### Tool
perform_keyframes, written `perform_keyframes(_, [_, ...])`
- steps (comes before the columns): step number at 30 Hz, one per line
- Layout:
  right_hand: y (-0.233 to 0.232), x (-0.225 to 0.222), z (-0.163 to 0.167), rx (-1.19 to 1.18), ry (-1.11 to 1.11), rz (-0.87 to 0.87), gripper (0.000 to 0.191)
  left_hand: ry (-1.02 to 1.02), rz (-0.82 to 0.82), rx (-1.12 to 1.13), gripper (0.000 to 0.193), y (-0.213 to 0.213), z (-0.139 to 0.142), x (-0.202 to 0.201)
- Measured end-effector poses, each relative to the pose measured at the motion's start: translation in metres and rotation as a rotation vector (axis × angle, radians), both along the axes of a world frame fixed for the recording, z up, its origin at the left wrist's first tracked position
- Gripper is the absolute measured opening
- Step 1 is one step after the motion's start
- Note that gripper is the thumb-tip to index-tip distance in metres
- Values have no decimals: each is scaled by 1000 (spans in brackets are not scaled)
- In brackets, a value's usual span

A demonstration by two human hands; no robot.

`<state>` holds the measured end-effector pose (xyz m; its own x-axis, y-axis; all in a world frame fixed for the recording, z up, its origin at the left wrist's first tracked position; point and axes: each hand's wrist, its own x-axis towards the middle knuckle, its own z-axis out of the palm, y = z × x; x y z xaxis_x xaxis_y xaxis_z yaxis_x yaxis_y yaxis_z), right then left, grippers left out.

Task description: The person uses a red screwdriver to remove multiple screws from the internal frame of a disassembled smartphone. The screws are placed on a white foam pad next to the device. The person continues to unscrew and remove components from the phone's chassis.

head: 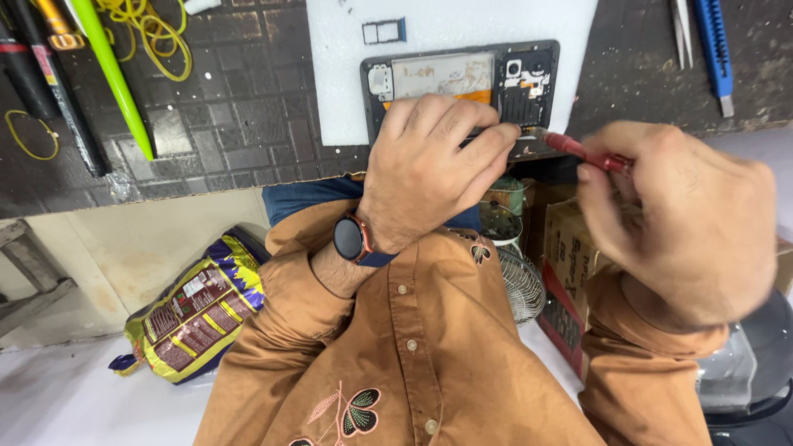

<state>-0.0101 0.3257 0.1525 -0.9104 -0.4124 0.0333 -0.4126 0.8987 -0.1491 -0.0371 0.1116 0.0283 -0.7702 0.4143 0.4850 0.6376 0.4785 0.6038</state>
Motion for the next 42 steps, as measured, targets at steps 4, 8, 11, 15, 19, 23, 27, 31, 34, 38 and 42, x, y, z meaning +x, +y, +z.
perform_keyframes(4, [2, 6, 10, 217, -11, -84, 31, -4, 3, -3, 19, 1, 2, -1])
perform_keyframes(8, [-4, -1, 11, 254, 15, -61, 43, -7, 6, -16, 20, 0, 4, -2])
perform_keyframes(11, [-9, -3, 15, 159, -42, -11, 34, -15, -1, -25, 20, 0, 4, -3])
perform_keyframes(15, [-15, -3, 20, 383, -79, -74, 39, 1, 12, -34, 20, -1, 4, -2])
perform_keyframes(19, [-18, -8, 26, 437, -105, -167, 39, -5, 10, -39, 20, -2, 5, -2])
perform_keyframes(23, [-23, -20, 35, 96, -172, -25, 27, -15, 3, -32, 19, -1, 10, -3])
perform_keyframes(27, [-32, -21, 40, 378, -181, -78, 35, -23, -7, -46, 19, -2, 17, -4])
perform_keyframes(31, [-33, -16, 41, 316, -142, -104, 38, -31, 2, -56, 17, -1, 21, -5])
perform_keyframes(34, [-27, -17, 41, 81, -165, -44, 20, -29, 18, -60, 16, 1, 23, -6])
perform_keyframes(38, [-25, -17, 41, 291, -174, -36, 34, -46, 20, -68, 15, 1, 25, -5])
perform_keyframes(42, [-23, -20, 39, 221, -118, -38, 39, -37, 23, -67, 15, 1, 25, -8])
